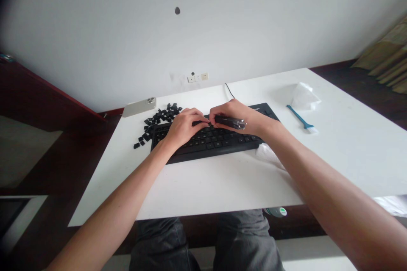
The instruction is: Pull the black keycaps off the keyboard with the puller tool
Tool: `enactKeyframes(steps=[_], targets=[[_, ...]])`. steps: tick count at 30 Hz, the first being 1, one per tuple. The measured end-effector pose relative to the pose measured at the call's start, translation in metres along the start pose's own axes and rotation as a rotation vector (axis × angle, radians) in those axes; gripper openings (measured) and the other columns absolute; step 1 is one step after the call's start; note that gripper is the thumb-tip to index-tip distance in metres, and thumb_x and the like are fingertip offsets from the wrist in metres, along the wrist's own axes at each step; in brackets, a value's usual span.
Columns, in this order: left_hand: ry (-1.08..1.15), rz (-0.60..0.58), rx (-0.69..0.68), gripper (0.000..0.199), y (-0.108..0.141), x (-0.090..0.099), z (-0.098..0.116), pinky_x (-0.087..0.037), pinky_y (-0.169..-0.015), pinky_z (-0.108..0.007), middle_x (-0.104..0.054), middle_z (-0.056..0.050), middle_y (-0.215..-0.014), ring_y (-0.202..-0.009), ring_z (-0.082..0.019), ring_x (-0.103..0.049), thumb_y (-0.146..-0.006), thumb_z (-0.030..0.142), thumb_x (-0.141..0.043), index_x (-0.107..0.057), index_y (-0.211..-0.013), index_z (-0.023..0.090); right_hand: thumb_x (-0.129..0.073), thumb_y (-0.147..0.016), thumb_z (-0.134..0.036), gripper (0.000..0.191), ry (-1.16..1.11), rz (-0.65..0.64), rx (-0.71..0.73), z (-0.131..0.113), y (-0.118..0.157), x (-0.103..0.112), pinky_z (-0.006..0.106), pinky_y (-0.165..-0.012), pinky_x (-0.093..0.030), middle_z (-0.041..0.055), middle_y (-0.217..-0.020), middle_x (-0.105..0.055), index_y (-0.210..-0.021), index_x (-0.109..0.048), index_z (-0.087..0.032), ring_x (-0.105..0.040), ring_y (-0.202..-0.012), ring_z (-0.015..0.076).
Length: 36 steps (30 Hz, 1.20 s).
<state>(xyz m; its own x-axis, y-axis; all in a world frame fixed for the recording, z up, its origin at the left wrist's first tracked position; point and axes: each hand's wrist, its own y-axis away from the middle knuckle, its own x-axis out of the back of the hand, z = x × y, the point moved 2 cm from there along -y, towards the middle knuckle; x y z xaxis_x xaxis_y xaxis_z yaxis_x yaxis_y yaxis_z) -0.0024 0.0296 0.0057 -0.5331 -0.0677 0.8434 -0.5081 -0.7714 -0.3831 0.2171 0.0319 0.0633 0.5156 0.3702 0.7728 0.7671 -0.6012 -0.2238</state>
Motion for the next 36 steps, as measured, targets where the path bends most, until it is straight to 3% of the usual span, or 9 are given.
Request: enactKeyframes(steps=[18, 28, 32, 36], targets=[[-0.04, 0.034, -0.044, 0.008, -0.001, -0.002, 0.002, -0.053, -0.089, -0.037, -0.078, -0.001, -0.103, -0.095, -0.022, -0.065, -0.096, 0.024, -0.076, -0.082, -0.101, 0.027, -0.066, -0.097, -0.036, 0.016, 0.019, -0.008, -0.052, -0.002, -0.001, -0.004, 0.036, -0.063, -0.043, -0.0011, -0.067, -0.067, -0.084, -0.072, -0.029, -0.051, -0.056, 0.017], [0.015, 0.057, -0.099, 0.006, 0.0, -0.005, -0.007, -0.054, -0.087, -0.035, -0.078, -0.002, -0.1, -0.093, -0.02, -0.067, -0.097, 0.023, -0.077, -0.082, -0.099, 0.024, -0.067, -0.095, -0.041, 0.02, -0.086, -0.052, -0.142, 0.015, 0.001, -0.003, 0.037, -0.076, -0.049, 0.0039, -0.089, -0.077, -0.093, -0.076, -0.023, -0.068, -0.079, 0.0218], [0.046, 0.031, -0.109, 0.015, 0.001, -0.004, -0.008, -0.054, -0.091, -0.035, -0.076, -0.002, -0.105, -0.098, -0.02, -0.067, -0.099, 0.017, -0.072, -0.081, -0.108, 0.025, -0.067, -0.094, -0.039, 0.018, -0.096, -0.058, -0.128, 0.015, 0.001, -0.001, 0.036, -0.079, -0.05, 0.003, -0.09, -0.078, -0.093, -0.076, -0.023, -0.069, -0.079, 0.0198], [0.044, -0.006, -0.112, 0.019, 0.002, -0.004, -0.006, -0.055, -0.092, -0.036, -0.073, -0.004, -0.11, -0.102, -0.021, -0.066, -0.1, 0.017, -0.07, -0.08, -0.114, 0.026, -0.073, -0.092, -0.047, 0.024, -0.193, -0.03, -0.169, 0.018, 0.003, 0.005, 0.038, -0.083, -0.054, 0.0049, -0.093, -0.079, -0.092, -0.076, -0.023, -0.074, -0.088, 0.0234]])
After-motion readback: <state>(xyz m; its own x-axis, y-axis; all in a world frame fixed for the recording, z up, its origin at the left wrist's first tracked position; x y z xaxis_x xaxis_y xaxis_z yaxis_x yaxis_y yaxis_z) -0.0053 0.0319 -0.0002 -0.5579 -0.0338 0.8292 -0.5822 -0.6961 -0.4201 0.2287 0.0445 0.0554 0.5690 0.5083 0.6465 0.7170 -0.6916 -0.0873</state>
